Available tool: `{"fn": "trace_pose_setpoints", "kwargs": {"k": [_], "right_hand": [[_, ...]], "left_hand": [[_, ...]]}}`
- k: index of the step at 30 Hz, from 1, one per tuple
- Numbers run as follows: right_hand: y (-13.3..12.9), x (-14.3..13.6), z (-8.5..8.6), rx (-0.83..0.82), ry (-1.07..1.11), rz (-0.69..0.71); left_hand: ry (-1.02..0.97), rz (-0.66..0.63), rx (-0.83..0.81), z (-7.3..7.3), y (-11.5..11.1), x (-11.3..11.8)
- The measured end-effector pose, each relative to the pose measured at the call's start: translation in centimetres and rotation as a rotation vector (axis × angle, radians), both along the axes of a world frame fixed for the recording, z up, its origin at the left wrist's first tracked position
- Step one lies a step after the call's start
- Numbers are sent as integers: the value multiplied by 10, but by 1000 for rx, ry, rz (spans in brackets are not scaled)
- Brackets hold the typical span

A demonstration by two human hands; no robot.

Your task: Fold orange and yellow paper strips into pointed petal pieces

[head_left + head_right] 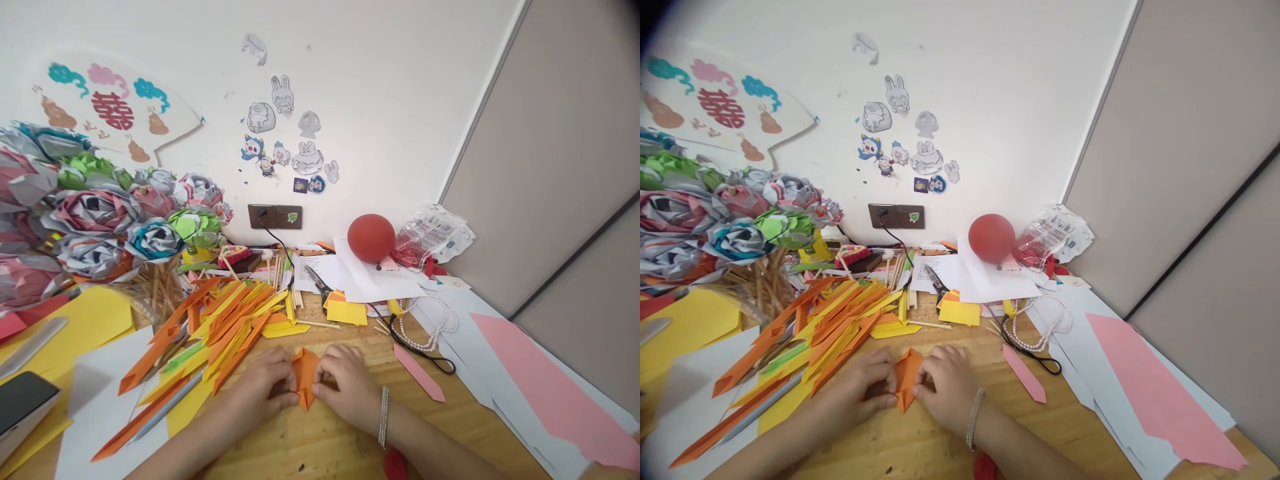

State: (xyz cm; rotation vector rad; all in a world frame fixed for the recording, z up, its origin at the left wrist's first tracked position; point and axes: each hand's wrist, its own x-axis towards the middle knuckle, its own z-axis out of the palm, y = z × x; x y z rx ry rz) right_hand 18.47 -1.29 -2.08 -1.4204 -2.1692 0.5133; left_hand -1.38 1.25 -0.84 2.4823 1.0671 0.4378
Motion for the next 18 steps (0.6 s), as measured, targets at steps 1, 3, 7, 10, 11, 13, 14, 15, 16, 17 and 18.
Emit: {"fn": "trace_pose_setpoints", "kwargs": {"k": [1, 3, 7, 10, 11, 13, 14, 15, 16, 17, 18], "right_hand": [[0, 0, -1, 5, 3, -3], [1, -1, -2, 16, 4, -11], [-1, -4, -1, 27, -13, -36], [-3, -6, 0, 30, -24, -53], [-4, -6, 0, 34, -26, -55], [-5, -7, -2, 46, -25, -56], [-5, -7, -3, 52, -23, -57], [-6, -7, -4, 57, -20, -58], [-6, -8, -5, 61, -17, -60], [-7, -8, -6, 64, -15, -61], [-7, -8, -6, 65, -15, -63]], "left_hand": [[11, 36, -6, 2, -3, 3], [13, 85, -16, 4, -7, 8], [10, 144, -8, 3, -10, 14], [19, 181, 10, 0, -11, 14], [25, 187, 14, -1, -12, 14], [37, 194, 18, -2, -13, 15], [42, 197, 20, -2, -13, 15], [46, 201, 22, -1, -14, 16], [49, 203, 20, -1, -14, 16], [51, 208, 17, 0, -15, 17], [54, 216, 11, 1, -15, 18]]}}
